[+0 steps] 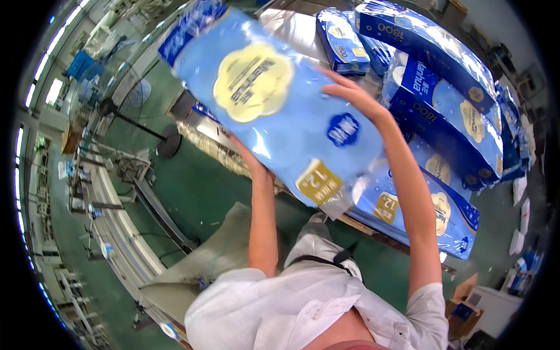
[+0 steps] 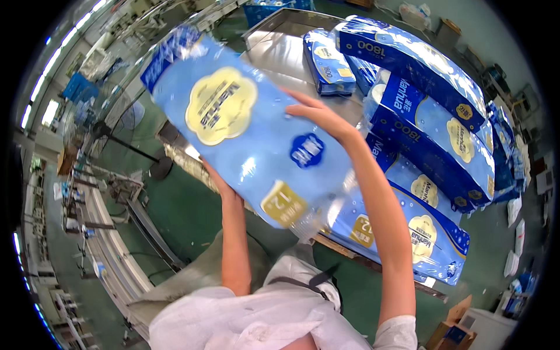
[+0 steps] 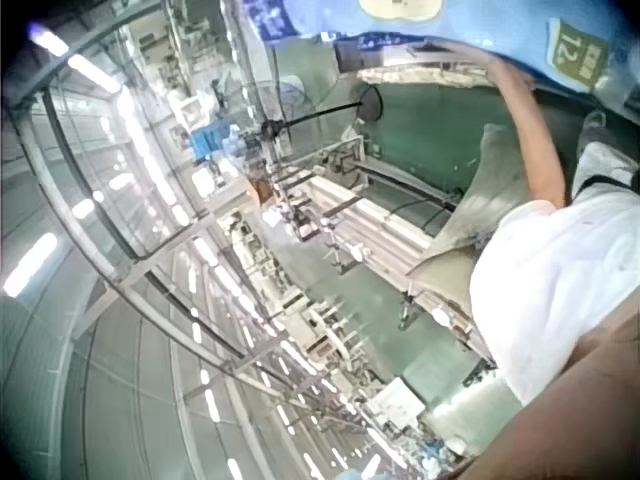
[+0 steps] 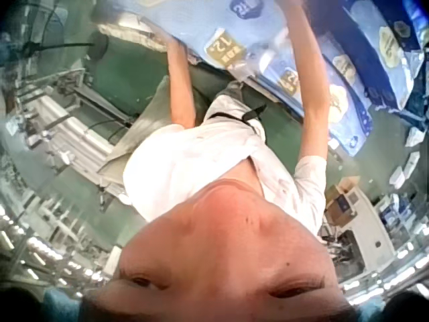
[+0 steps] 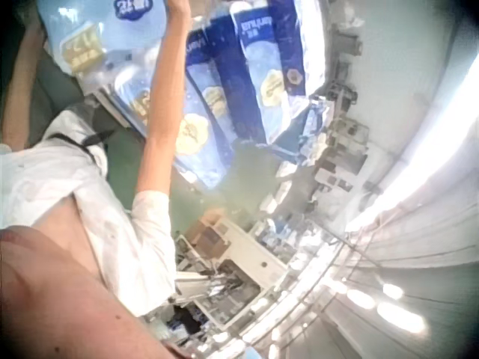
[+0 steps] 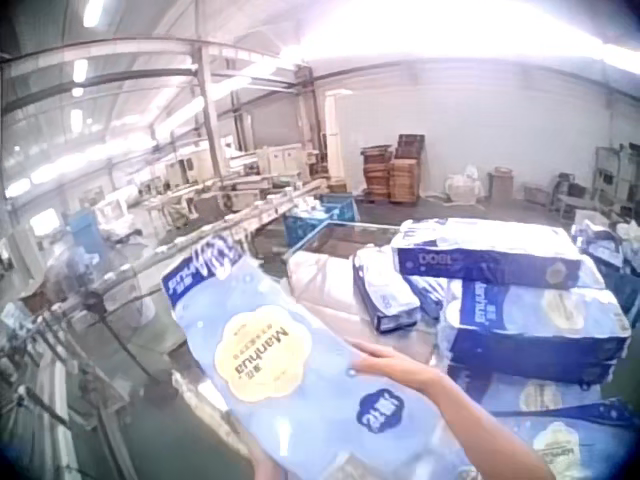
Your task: The person takes paper rolls from a conveyor belt and places them into a plastic bag by hand.
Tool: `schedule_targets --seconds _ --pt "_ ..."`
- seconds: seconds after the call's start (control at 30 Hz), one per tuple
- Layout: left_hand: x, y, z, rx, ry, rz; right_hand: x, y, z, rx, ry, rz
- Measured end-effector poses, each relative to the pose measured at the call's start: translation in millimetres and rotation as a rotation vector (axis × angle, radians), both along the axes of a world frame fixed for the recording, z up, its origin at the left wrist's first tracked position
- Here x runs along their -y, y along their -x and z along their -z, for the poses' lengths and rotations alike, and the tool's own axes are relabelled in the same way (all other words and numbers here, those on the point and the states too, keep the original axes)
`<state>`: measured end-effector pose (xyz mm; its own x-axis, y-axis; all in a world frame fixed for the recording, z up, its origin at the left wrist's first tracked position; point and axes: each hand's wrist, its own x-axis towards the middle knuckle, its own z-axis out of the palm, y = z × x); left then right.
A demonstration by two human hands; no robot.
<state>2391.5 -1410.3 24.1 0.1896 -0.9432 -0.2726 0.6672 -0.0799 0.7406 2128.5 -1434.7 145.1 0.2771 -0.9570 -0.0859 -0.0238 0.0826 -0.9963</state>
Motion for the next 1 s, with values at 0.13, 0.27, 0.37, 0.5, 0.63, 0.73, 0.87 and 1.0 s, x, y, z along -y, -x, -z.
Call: schedule_targets --seconds 0.13,0.27,0.37,0.5,0.63,0.73,0.87,1.0 --pt "39.4 6.2 42.5 0.128 0.086 0.016 74.0 11.4 114.2 -0.368 0.086 -0.031" --pt "11.9 26.9 42.3 0.417 0.105 -0.041 75.4 -5.3 136.8 -0.494 0.280 0.190" --pt "-4.9 54.4 40.6 0.976 0.529 -0.240 11.3 14.9 136.5 -0.614 0.486 0.365" --pt "-14.8 81.9 55.5 0.613 0.973 0.364 -121.3 81.2 204.7 -0.930 0.510 0.498" --pt "-56.2 207.2 55.2 0.306 0.242 1.151 -237.3 159.0 215.8 -1.269 0.290 0.731" --pt "-62.2 291.6 81.9 -0.098 -0.121 1.429 -259.3 205.2 214.6 -1.215 0.305 0.694" --pt "-79.8 347.2 99.5 -0.286 -0.387 1.403 -264.2 228.6 226.0 -1.185 0.340 0.632" --pt "-87.9 352.5 108.8 -0.114 -0.238 1.236 -268.9 210.7 239.8 -1.303 0.406 0.655"
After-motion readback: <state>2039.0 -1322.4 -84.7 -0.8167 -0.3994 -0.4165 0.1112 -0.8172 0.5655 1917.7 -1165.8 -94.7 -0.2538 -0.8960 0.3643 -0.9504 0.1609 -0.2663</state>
